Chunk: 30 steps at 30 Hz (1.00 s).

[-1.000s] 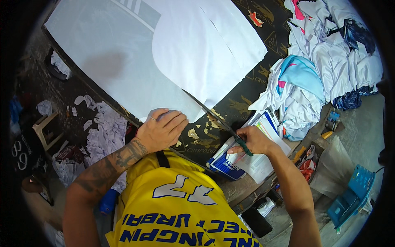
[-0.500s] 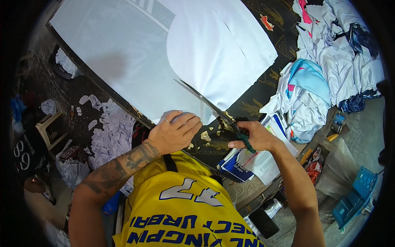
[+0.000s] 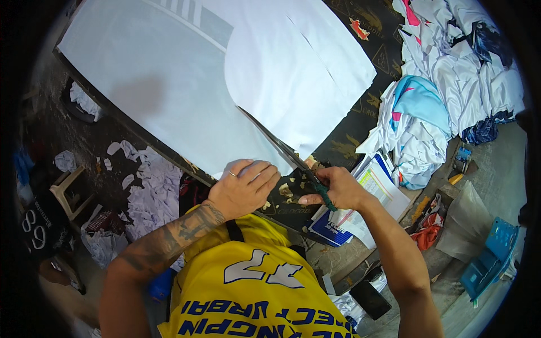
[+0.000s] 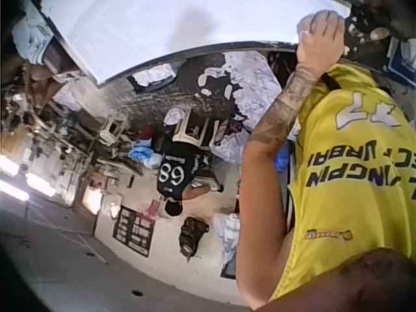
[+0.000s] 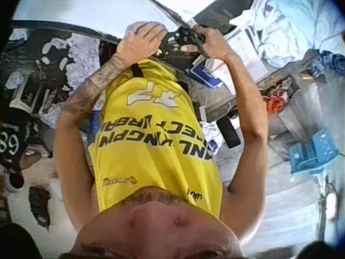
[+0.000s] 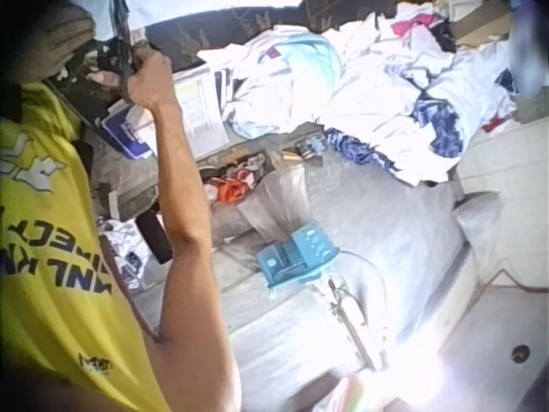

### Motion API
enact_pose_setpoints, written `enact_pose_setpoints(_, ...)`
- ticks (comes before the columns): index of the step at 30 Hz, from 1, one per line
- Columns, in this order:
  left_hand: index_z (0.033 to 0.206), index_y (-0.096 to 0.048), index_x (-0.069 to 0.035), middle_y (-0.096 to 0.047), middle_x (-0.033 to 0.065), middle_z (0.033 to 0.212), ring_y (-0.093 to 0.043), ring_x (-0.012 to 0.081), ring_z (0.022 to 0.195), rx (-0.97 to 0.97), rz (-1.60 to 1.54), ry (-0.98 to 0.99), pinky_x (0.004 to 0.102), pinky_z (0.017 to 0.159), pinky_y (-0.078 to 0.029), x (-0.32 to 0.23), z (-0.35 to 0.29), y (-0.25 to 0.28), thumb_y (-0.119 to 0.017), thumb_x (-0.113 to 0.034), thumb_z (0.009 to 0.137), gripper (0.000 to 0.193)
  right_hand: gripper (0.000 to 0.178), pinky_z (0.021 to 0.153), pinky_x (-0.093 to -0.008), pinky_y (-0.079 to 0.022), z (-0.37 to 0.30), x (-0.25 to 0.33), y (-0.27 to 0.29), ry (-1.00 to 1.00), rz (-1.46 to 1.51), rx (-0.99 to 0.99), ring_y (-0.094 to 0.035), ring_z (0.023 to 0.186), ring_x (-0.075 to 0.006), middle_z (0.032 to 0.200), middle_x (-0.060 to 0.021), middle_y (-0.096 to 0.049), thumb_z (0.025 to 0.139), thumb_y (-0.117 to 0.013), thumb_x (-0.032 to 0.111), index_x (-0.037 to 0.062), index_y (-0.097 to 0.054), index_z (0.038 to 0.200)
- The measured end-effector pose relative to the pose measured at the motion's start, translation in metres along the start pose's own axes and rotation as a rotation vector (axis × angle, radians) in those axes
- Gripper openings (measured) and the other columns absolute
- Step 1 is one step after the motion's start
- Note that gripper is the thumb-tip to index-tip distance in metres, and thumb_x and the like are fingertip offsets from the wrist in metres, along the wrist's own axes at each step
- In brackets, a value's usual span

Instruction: The person uses shears to cut a large white sheet of fabric on a table. They repeatedly align the fabric over a printed template, trim the edges, and stack the cut pieces.

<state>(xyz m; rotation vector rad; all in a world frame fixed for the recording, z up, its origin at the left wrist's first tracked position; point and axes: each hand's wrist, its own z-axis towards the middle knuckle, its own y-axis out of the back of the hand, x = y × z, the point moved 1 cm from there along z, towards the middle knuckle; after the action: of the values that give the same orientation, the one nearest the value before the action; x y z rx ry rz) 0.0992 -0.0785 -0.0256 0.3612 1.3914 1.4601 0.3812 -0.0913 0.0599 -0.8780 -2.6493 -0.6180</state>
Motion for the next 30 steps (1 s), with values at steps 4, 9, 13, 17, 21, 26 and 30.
enact_pose_setpoints(4, 0.13, -0.068, -0.011, -0.064, 0.0045, 0.137, -0.056, 0.0207, 0.132, 0.101, -0.089, -0.003, 0.0461, 0.113, -0.04, 0.001, 0.001, 0.003, -0.071, -0.03, 0.091, 0.044, 0.071, 0.068, -0.04, -0.05, -0.001, 0.021, -0.014, -0.048, 0.06, -0.037, -0.062, 0.068, -0.0233, 0.069, -0.0118, -0.064, 0.075, -0.094, 0.064, -0.0026, -0.073, 0.089)
enact_pose_setpoints(9, 0.126, -0.064, -0.005, -0.061, 0.0111, 0.14, -0.054, 0.0293, 0.137, 0.287, -0.476, 0.071, 0.0522, 0.117, -0.04, 0.018, 0.013, 0.043, -0.072, -0.019, 0.088, 0.041, 0.076, 0.075, -0.0417, -0.054, -0.001, 0.053, -0.039, -0.136, 0.176, -0.074, -0.067, 0.073, -0.0296, 0.076, -0.018, -0.07, 0.075, -0.09, 0.071, -0.0025, -0.074, 0.09)
enact_pose_setpoints(13, 0.114, -0.069, -0.003, -0.065, 0.0119, 0.13, -0.058, 0.0308, 0.132, 0.224, -0.489, 0.085, 0.0509, 0.115, -0.044, 0.072, 0.01, 0.109, -0.07, -0.009, 0.087, 0.028, 0.072, 0.078, -0.0418, -0.056, -0.002, 0.084, -0.062, -0.144, 0.278, -0.158, -0.074, 0.08, -0.0336, 0.077, -0.0188, -0.072, 0.075, -0.092, 0.067, -0.0014, -0.077, 0.094)
enact_pose_setpoints(17, 0.105, -0.068, -0.002, -0.064, 0.0121, 0.119, -0.059, 0.0325, 0.126, 0.482, -0.554, 0.147, 0.0511, 0.108, -0.045, 0.14, -0.001, 0.134, -0.072, -0.006, 0.084, 0.022, 0.074, 0.075, -0.0435, -0.056, 0.008, 0.12, -0.081, -0.234, 0.386, -0.194, -0.072, 0.075, -0.0365, 0.075, -0.0192, -0.07, 0.075, -0.09, 0.071, -0.0007, -0.075, 0.088)
enact_pose_setpoints(21, 0.105, -0.067, -0.003, -0.062, 0.0121, 0.121, -0.057, 0.0329, 0.128, 0.618, -0.656, -0.021, 0.0495, 0.108, -0.045, 0.168, -0.001, 0.129, -0.072, -0.006, 0.085, 0.022, 0.068, 0.069, -0.0392, -0.053, 0.022, 0.159, -0.095, -0.222, 0.533, -0.289, -0.059, 0.065, -0.0261, 0.07, -0.0128, -0.065, 0.077, -0.094, 0.061, -0.0024, -0.075, 0.092)
enact_pose_setpoints(26, 0.107, -0.068, -0.003, -0.061, 0.0128, 0.123, -0.054, 0.0351, 0.13, 0.717, -0.76, -0.042, 0.0505, 0.11, -0.044, 0.178, 0.006, 0.126, -0.072, -0.007, 0.087, 0.021, 0.077, 0.067, -0.0399, -0.052, 0.043, 0.196, -0.104, -0.344, 0.722, -0.27, -0.065, 0.067, -0.0241, 0.071, -0.0114, -0.067, 0.074, -0.091, 0.071, -0.0024, -0.07, 0.088)
enact_pose_setpoints(30, 0.115, -0.067, 0.001, -0.061, 0.0143, 0.128, -0.055, 0.0359, 0.132, 0.772, -0.778, -0.077, 0.0498, 0.113, -0.045, 0.187, 0.011, 0.124, -0.071, -0.006, 0.088, 0.029, 0.075, 0.066, -0.0377, -0.051, 0.067, 0.219, -0.098, -0.293, 0.89, -0.372, -0.063, 0.066, -0.0244, 0.069, -0.011, -0.066, 0.074, -0.091, 0.07, -0.0012, -0.07, 0.082)
